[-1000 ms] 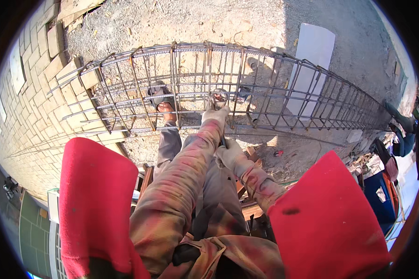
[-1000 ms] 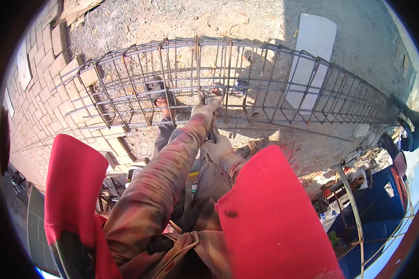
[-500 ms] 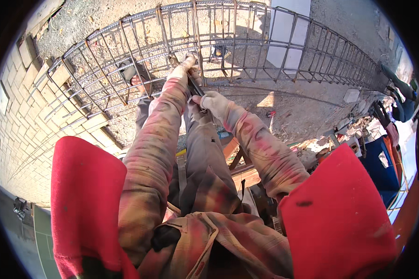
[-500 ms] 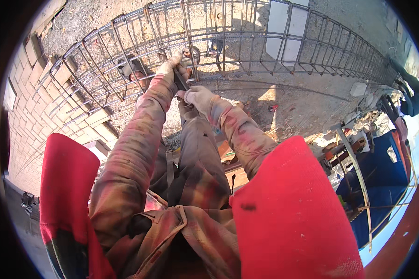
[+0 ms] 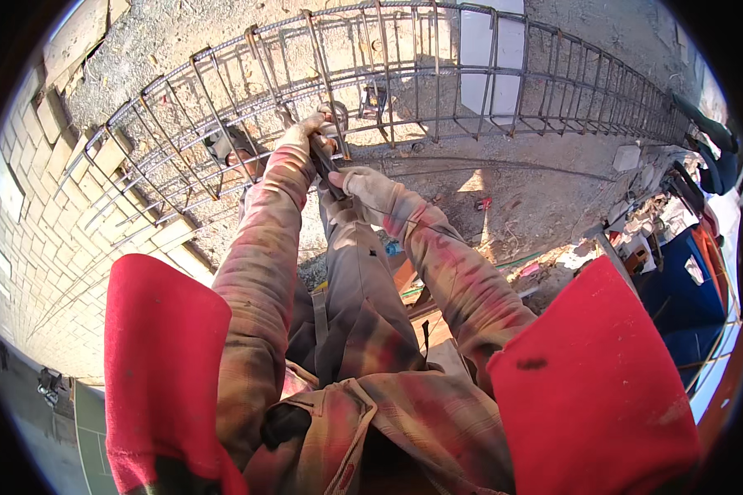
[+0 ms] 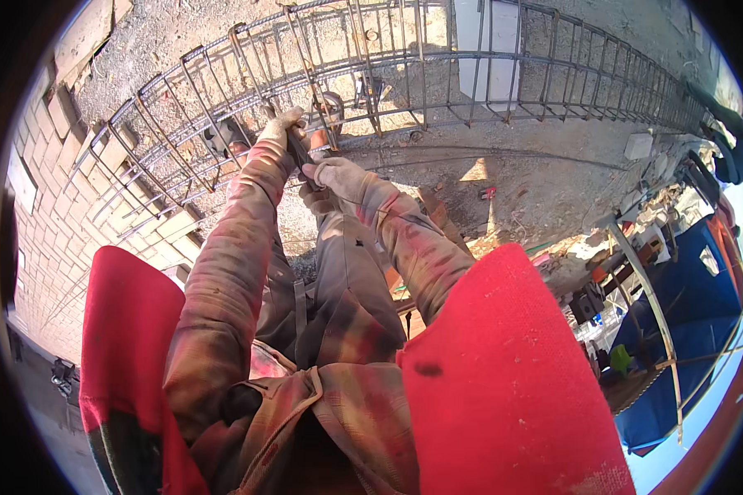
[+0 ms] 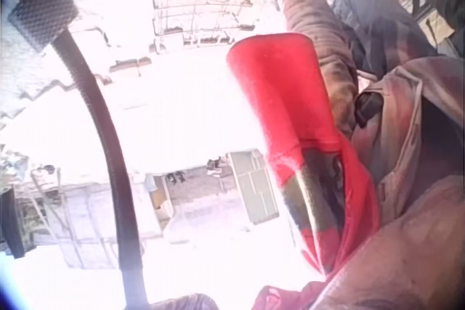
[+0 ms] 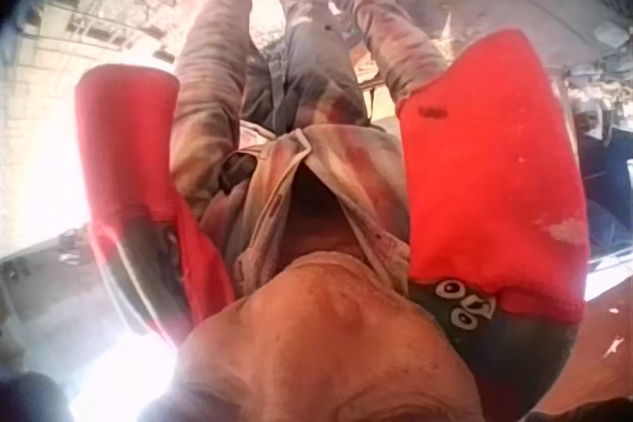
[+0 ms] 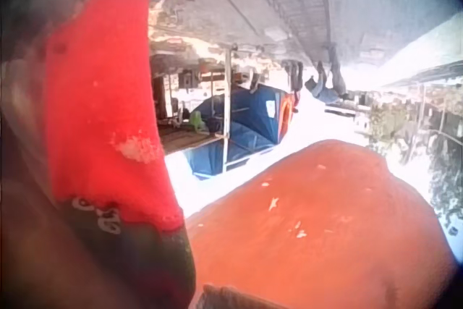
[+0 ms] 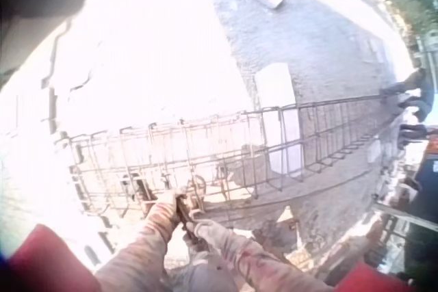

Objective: The person assembles a metal rebar cage for construction by using pliers to twist and secure thin wires around the intersections of the rebar rods.

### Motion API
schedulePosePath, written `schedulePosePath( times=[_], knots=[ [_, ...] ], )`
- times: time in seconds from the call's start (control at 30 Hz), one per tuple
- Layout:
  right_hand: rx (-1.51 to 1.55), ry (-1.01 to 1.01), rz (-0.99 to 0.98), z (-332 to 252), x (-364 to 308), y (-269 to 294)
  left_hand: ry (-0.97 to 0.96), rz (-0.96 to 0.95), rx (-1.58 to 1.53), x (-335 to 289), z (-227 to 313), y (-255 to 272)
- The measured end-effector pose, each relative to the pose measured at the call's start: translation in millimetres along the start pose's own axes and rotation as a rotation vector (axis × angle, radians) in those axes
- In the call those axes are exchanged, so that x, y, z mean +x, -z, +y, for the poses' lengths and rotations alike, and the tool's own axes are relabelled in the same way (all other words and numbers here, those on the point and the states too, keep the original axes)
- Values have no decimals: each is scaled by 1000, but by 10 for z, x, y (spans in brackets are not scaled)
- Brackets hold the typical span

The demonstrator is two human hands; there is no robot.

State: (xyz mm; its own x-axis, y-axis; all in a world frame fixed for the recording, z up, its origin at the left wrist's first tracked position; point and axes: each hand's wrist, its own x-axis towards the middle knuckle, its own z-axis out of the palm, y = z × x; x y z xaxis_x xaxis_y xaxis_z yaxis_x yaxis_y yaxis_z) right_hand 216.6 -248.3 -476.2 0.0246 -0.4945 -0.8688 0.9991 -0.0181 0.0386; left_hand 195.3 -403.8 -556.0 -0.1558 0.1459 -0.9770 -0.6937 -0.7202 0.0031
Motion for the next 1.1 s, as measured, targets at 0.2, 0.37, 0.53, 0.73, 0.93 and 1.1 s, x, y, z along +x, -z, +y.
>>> schedulePosePath(
  times=[0.2,0.37,0.53,0.73,0.93,1.1],
  knots=[
    [849,-157,-542,266,-71,-103,129,-273,-473,85,-116,263],
    [733,-176,-220,476,-515,-44,-101,221,401,-221,-230,-179],
    [557,-115,-486,456,-1100,-1,-241,184,-222,-475,174,116],
    [237,96,-430,-32,-1909,-347,-497,15,-550,-1338,1106,281],
    [-501,327,-327,-397,-2319,-802,-762,-270,-593,-2495,2026,627],
    [-1472,844,96,-457,-2712,-1172,-889,-256,-480,-3646,2396,688]
  ],
)
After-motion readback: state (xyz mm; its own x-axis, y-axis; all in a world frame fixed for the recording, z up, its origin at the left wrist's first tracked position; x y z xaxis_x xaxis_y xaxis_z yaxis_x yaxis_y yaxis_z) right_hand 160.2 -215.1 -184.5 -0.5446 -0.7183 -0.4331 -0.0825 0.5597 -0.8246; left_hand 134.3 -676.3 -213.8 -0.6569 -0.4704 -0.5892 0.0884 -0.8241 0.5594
